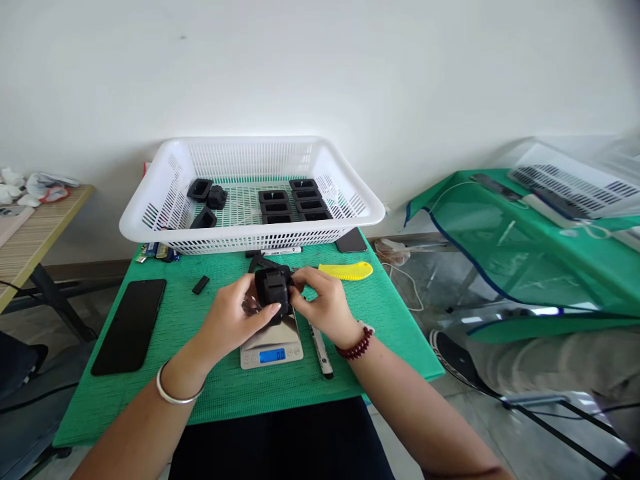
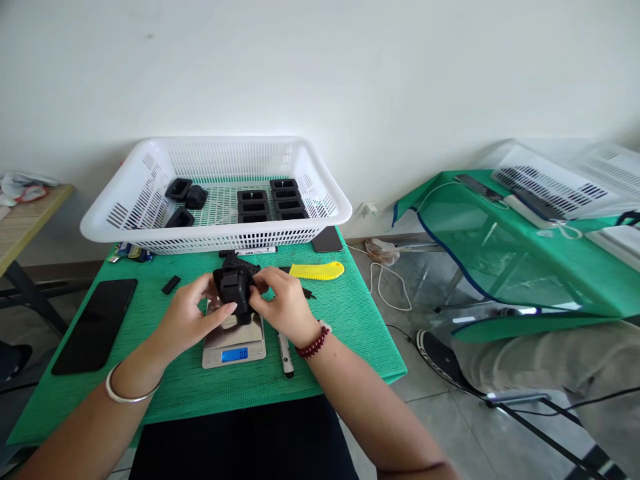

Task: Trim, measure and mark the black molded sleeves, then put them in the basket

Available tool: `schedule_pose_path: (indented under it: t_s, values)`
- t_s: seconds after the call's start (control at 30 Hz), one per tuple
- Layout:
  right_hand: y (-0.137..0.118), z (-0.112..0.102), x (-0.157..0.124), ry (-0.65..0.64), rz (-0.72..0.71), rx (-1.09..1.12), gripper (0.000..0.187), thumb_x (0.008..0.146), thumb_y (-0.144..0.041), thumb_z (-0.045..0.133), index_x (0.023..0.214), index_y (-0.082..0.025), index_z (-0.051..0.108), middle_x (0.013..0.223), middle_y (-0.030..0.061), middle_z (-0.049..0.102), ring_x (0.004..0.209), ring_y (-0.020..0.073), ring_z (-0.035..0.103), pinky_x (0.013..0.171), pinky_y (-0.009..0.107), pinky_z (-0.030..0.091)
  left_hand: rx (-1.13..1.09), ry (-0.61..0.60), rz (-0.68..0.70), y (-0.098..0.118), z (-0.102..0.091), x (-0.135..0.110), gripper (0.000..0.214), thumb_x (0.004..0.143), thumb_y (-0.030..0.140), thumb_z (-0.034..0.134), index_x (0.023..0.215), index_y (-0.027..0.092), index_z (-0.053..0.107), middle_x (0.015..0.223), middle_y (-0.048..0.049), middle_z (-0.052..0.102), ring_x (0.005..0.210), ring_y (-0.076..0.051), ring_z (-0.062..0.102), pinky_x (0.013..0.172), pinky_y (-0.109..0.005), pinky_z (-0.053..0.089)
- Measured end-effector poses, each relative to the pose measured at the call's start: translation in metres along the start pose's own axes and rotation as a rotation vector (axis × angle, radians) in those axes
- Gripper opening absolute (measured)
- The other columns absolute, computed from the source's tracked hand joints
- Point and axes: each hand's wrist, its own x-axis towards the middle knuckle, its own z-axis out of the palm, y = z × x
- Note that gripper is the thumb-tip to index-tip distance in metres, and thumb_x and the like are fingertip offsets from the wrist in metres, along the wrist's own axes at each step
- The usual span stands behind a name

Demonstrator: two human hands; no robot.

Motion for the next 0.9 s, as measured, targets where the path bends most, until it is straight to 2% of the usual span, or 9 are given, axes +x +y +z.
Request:
schedule_pose_path:
  t_s: [0.2,0.3,0.37,0.43,0.53,0.67,0.77,0.9]
  values:
    - [-0.002,0.005,-0.003,0.114,-0.068,-0.092,0.014,0.081,-0.011,0.052,0.085,-0.021,0.060,0.078,0.0036,0.066,0.072,0.0154,0.063,0.068,0.031,0.053,-0.108,-0.004,-0.038,-0.001,0.003,0.000,0.030,0.081,0.040,0.064,0.100,0.017,0.057,0.086,-0.0061,0.068,0.069,-0.016,0.065,0.058,-0.026,0.054]
    - [0.001,0.001,-0.002,0.220,-0.066,-0.159,0.014,0.081,-0.011,0.051,0.084,-0.020,0.061,0.081,0.0043,0.067,0.075,0.0159,0.063,0.068,0.031,0.054,-0.187,-0.002,-0.088,-0.003,0.003,-0.001,0.034,0.081,0.040,0.064,0.105,0.017,0.058,0.092,-0.0081,0.069,0.077,-0.019,0.068,0.062,-0.027,0.057]
    - [0.007,-0.004,0.000,0.310,0.033,-0.154,0.011,0.081,-0.013,0.052,0.082,-0.020,0.061,0.078,0.0034,0.066,0.072,0.0154,0.062,0.066,0.030,0.053,-0.244,0.018,-0.112,-0.006,0.001,-0.001,0.034,0.082,0.040,0.064,0.107,0.017,0.059,0.093,-0.0087,0.069,0.082,-0.020,0.069,0.066,-0.028,0.058]
    - [0.013,-0.008,0.002,0.343,0.203,-0.036,0.008,0.082,-0.019,0.054,0.080,-0.020,0.062,0.074,0.0019,0.065,0.067,0.0144,0.060,0.062,0.029,0.052,-0.309,0.038,-0.106,-0.009,0.000,-0.001,0.034,0.083,0.038,0.063,0.109,0.017,0.059,0.095,-0.0088,0.069,0.087,-0.020,0.068,0.071,-0.029,0.058]
    - [0.019,-0.011,0.003,0.247,0.391,0.288,0.010,0.081,-0.028,0.058,0.079,-0.020,0.063,0.071,0.0005,0.064,0.064,0.0131,0.058,0.058,0.027,0.050,-0.394,0.039,-0.070,-0.013,0.000,-0.001,0.034,0.084,0.036,0.063,0.112,0.017,0.058,0.100,-0.0089,0.068,0.090,-0.020,0.067,0.075,-0.030,0.057]
    - [0.017,-0.005,0.002,0.047,0.442,0.575,0.013,0.077,-0.034,0.065,0.077,-0.020,0.065,0.075,0.0004,0.065,0.069,0.0130,0.060,0.063,0.027,0.051,-0.379,0.014,-0.072,-0.014,0.002,-0.001,0.033,0.083,0.035,0.064,0.111,0.017,0.059,0.100,-0.0090,0.067,0.089,-0.020,0.066,0.073,-0.029,0.056]
    - [0.014,-0.001,0.001,-0.016,0.398,0.581,0.013,0.077,-0.033,0.066,0.079,-0.021,0.066,0.080,0.0019,0.067,0.075,0.0145,0.062,0.068,0.029,0.053,-0.337,0.015,-0.093,-0.013,0.002,-0.001,0.036,0.083,0.037,0.064,0.111,0.016,0.058,0.102,-0.0096,0.067,0.088,-0.020,0.066,0.070,-0.028,0.056]
    - [0.011,-0.002,0.001,-0.056,0.246,0.435,0.007,0.080,-0.027,0.064,0.081,-0.021,0.065,0.082,0.0027,0.068,0.075,0.0142,0.062,0.066,0.028,0.052,-0.292,-0.033,-0.127,-0.010,0.002,-0.002,0.037,0.083,0.040,0.063,0.111,0.016,0.057,0.099,-0.0093,0.067,0.088,-0.020,0.066,0.067,-0.027,0.056]
